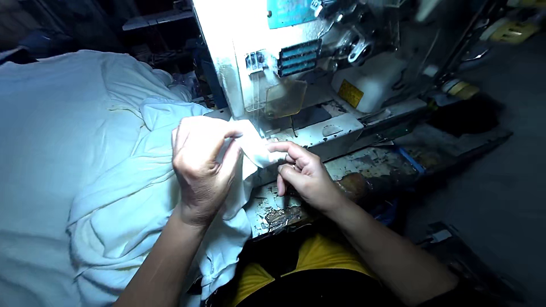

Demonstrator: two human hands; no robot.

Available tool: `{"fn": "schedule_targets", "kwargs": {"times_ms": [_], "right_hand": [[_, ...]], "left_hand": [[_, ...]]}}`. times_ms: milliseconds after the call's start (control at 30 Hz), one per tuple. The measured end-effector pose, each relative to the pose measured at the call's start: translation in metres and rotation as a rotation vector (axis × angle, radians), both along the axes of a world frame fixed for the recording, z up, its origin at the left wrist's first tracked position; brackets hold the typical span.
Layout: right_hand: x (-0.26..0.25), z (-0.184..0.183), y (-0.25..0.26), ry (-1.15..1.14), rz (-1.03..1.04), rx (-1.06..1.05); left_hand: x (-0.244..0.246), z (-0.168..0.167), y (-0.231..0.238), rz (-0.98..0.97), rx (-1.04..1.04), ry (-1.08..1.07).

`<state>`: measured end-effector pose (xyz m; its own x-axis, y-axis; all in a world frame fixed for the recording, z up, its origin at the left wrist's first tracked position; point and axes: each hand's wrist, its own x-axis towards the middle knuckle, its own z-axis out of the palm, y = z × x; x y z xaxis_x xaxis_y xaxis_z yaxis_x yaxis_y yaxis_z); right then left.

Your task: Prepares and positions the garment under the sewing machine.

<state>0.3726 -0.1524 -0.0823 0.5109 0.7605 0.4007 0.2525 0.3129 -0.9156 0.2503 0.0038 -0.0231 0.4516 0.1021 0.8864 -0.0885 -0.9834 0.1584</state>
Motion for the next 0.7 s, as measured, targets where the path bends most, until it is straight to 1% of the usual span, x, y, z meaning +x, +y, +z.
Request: {"fn": "schedule_targets", "kwargs": {"times_ms": [100, 233, 333, 400, 500, 600, 633, 700], "right_hand": [[0.0, -0.005, -0.003, -0.053, 0.004, 0.038], [-0.004, -0.007, -0.007, -0.148, 0.028, 0.094], [-0.017, -0.014, -0.022, -0.109, 0.08, 0.147], [-0.022, -0.02, -0.027, -0.075, 0.08, 0.166], [-0.016, -0.023, -0.026, -0.081, 0.075, 0.138], [-0.016, -0.019, -0.031, -0.131, 0.14, 0.106], [-0.021, -0.016, -0.037, -0.131, 0.153, 0.09], [-0.032, -0.015, -0.05, -0.192, 0.12, 0.08]], "left_hand": [[-0.005, 0.007, -0.008, -0.033, -0.019, -0.05], [-0.019, 0.007, -0.026, -0.083, 0.006, -0.056], [-0.033, -0.005, -0.04, -0.081, 0.063, -0.021], [-0.037, -0.011, -0.045, -0.061, 0.095, 0.021], [-0.033, -0.014, -0.041, -0.017, 0.15, 0.053], [-0.033, -0.014, -0.04, -0.03, 0.204, 0.056], [-0.036, -0.014, -0.042, -0.05, 0.203, 0.067], [-0.045, -0.008, -0.047, -0.11, 0.114, 0.119]]}}
